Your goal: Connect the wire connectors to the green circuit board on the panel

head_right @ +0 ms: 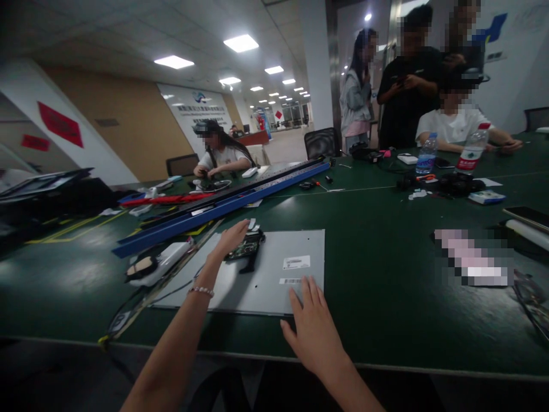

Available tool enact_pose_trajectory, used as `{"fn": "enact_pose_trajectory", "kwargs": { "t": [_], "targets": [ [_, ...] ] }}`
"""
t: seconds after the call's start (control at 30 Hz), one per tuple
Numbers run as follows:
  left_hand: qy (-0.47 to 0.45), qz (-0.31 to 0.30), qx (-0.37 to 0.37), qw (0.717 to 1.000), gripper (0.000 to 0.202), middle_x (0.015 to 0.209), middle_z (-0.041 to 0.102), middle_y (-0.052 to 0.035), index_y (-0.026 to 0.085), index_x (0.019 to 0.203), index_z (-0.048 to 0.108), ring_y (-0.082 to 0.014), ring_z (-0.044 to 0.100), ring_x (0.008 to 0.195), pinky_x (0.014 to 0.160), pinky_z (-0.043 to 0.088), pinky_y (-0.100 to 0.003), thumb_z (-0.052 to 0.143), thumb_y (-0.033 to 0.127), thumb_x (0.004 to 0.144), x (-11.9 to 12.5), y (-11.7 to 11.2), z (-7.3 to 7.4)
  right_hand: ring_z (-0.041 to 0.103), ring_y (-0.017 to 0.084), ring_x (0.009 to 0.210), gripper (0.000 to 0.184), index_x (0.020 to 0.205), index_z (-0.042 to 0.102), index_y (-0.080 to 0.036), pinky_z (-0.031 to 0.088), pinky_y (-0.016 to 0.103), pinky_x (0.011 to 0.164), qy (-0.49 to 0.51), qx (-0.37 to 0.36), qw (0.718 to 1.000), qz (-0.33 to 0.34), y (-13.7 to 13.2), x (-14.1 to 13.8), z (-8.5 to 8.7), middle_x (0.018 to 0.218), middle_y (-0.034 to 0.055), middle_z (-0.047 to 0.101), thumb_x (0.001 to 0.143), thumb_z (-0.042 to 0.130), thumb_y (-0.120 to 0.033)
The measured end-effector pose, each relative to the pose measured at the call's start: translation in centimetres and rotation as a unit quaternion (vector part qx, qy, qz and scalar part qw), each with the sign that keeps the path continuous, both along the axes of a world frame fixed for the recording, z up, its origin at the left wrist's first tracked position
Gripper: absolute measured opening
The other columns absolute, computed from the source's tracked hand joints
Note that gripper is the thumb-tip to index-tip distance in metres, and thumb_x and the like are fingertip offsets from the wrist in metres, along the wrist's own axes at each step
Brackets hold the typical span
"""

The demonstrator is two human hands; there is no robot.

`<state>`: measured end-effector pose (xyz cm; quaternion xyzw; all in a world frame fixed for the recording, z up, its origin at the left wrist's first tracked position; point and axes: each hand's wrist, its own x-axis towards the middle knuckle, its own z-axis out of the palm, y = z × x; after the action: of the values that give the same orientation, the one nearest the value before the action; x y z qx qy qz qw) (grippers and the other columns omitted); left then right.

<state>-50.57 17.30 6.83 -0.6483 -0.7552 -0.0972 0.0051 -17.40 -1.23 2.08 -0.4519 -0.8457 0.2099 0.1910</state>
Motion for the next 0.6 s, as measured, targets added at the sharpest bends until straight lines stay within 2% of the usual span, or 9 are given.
{"fn": "enact_pose_trajectory", "kwargs": {
  "t": [0.07, 0.1, 0.23, 0.37, 0.5, 0.6],
  "targets": [
    [-0.025, 0.053, 0.043, 0.997, 0.047, 0.144, 0.046, -0.0128, 0.017, 0.138, 0.046, -0.0266, 0.043, 0.132, 0.110, 0.030, -0.045, 0.030, 0.029, 0.096, 0.1, -1.4, 0.2, 0.012, 0.032, 0.145, 0.060, 0.145, 0.041, -0.017, 0.016, 0.046, 0.118, 0.002, 0.002, 1.000, -0.002, 0.0, 0.0, 0.0, 0.159, 0.0091, 0.018, 0.095, 0.040, -0.050],
    [-0.030, 0.087, 0.063, 0.994, 0.047, 0.143, 0.047, -0.0139, 0.015, 0.137, 0.047, -0.0278, 0.045, 0.130, 0.109, 0.031, -0.046, 0.032, 0.029, 0.094, 0.2, -2.2, 0.1, 0.012, 0.031, 0.145, 0.060, 0.145, 0.041, -0.017, 0.016, 0.046, 0.118, 0.003, 0.003, 1.000, -0.004, 0.0, 0.1, 0.0, 0.159, 0.0090, 0.019, 0.094, 0.040, -0.049],
    [-0.015, 0.203, 0.107, 0.973, 0.047, 0.139, 0.050, -0.0182, 0.015, 0.134, 0.049, -0.0333, 0.048, 0.124, 0.105, 0.027, -0.062, 0.036, 0.027, 0.091, 0.4, -4.4, -0.5, 0.015, 0.031, 0.145, 0.060, 0.144, 0.043, -0.017, 0.017, 0.045, 0.117, 0.004, 0.008, 1.000, -0.013, 0.0, 0.0, -0.2, 0.158, 0.0095, 0.022, 0.093, 0.043, -0.048],
    [-0.003, 0.256, 0.078, 0.964, 0.045, 0.132, 0.054, -0.0218, 0.012, 0.128, 0.053, -0.0381, 0.046, 0.123, 0.100, 0.025, -0.069, 0.035, 0.031, 0.091, 0.0, -5.6, -0.9, 0.019, 0.030, 0.144, 0.055, 0.143, 0.045, -0.019, 0.020, 0.044, 0.117, 0.009, 0.017, 0.999, -0.027, 0.1, -0.2, -0.2, 0.157, 0.0101, 0.025, 0.094, 0.041, -0.045],
    [0.006, 0.298, 0.061, 0.953, 0.050, 0.131, 0.051, -0.0273, 0.008, 0.125, 0.054, -0.0439, 0.040, 0.126, 0.094, 0.030, -0.070, 0.031, 0.037, 0.092, -0.9, -6.7, -1.0, 0.024, 0.029, 0.143, 0.051, 0.140, 0.049, -0.020, 0.022, 0.044, 0.115, -0.004, 0.028, 0.999, -0.038, 0.2, 0.0, 0.0, 0.154, 0.0120, 0.030, 0.095, 0.041, -0.041],
    [0.005, 0.318, 0.045, 0.947, 0.054, 0.133, 0.048, -0.0281, 0.008, 0.126, 0.053, -0.0455, 0.036, 0.129, 0.094, 0.029, -0.071, 0.029, 0.043, 0.092, -1.4, -7.2, -1.0, 0.027, 0.029, 0.141, 0.047, 0.139, 0.051, -0.021, 0.022, 0.046, 0.115, -0.024, 0.034, 0.998, -0.040, 0.4, 0.7, 0.0, 0.152, 0.0125, 0.036, 0.095, 0.041, -0.038]
  ]
}}
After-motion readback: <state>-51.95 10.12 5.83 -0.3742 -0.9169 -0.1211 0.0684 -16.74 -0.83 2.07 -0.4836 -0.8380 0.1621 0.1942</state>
